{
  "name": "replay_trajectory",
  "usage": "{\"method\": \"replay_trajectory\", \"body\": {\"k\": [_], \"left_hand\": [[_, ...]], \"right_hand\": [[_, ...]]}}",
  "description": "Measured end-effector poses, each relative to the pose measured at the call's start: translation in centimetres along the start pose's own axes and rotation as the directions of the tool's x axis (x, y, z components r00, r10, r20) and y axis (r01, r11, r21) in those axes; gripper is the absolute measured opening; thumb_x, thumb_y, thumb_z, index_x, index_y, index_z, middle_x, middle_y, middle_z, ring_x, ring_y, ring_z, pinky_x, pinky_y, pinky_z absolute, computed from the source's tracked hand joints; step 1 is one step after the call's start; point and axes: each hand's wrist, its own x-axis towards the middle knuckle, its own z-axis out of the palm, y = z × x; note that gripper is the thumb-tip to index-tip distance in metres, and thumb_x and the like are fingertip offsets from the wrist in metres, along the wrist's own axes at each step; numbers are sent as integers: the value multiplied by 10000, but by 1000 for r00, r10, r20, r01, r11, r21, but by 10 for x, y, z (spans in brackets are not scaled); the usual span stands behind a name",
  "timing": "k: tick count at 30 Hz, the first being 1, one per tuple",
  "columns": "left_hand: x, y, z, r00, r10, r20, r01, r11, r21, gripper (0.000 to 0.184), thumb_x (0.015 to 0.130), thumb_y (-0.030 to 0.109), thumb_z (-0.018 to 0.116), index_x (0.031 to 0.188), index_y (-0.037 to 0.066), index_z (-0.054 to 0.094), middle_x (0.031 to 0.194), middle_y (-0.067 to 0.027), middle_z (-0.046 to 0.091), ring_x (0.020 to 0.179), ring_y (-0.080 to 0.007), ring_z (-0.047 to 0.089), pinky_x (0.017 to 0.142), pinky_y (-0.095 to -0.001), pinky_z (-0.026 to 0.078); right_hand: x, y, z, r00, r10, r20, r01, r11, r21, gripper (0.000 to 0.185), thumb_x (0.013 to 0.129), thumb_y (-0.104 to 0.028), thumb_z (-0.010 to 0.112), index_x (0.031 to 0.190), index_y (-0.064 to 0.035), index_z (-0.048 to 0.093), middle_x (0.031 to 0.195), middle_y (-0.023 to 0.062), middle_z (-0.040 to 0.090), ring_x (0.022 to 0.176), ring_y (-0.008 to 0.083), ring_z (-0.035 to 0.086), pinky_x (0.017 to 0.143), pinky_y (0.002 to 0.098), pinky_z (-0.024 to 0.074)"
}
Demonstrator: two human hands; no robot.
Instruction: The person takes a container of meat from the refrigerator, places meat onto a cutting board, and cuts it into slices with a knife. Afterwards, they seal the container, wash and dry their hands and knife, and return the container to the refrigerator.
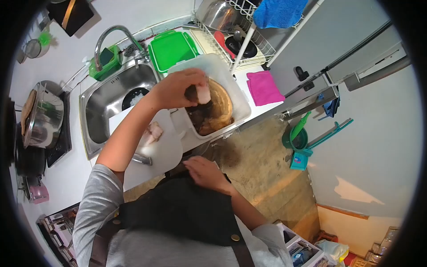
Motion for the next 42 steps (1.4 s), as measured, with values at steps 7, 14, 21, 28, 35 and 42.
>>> {"method": "replay_trajectory", "body": {"k": [7, 14, 21, 28, 35, 42], "left_hand": [[-55, 3, -6, 715, -499, -490, 368, 864, -343, 122, 828, 141, 641, 802, 22, 644, 751, -41, 643, 620, -90, 582, 565, -237, 463], [-227, 52, 48, 87, -855, -512, 617, 450, -646, 208, 919, 211, 493, 954, 28, 587, 851, -38, 614, 696, -90, 538, 613, -209, 406], [-282, 98, 46, -231, -789, -569, 569, 364, -737, 276, 945, 283, 456, 943, 48, 598, 819, -36, 628, 658, -77, 539, 603, -196, 396], [-280, 86, 25, -177, -741, -648, 548, 473, -690, 240, 933, 222, 497, 1092, 47, 538, 871, -44, 617, 683, -78, 545, 614, -196, 389], [-306, 84, 37, -202, -768, -607, 458, 474, -752, 213, 926, 176, 500, 1062, 17, 542, 855, -44, 617, 673, -77, 545, 608, -195, 395], [-361, 88, 37, -226, -768, -599, 453, 461, -763, 197, 899, 93, 516, 1067, -6, 537, 836, -48, 612, 709, -70, 537, 626, -202, 436]], "right_hand": [[2, 101, -117, 487, 497, -719, -336, 866, 371, 178, 917, -123, 494, 888, 11, 608, 689, 40, 607, 537, 63, 500, 496, 201, 406], [63, 123, -153, 654, 376, -657, -146, 914, 378, 199, 921, -144, 511, 912, 21, 621, 721, 35, 616, 565, 48, 486, 523, 193, 408], [96, 93, -157, 690, 313, -652, -64, 924, 376, 173, 909, -105, 532, 898, 38, 630, 734, 50, 622, 609, 53, 511, 554, 191, 423], [107, 12, -134, 924, -104, -367, 214, 938, 273, 152, 868, -50, 519, 778, 31, 610, 701, 110, 630, 577, 149, 561, 530, 266, 447], [111, -12, 13, 946, -97, 309, 67, 992, 107, 71, 800, -91, 591, 796, -27, 621, 719, 131, 589, 656, 317, 574, 608, 366, 471], [113, -5, 51, 818, 92, 567, 77, 961, -267, 232, 816, -245, 583, 720, -36, 614, 743, 157, 600, 664, 338, 576, 612, 428, 460]]}}
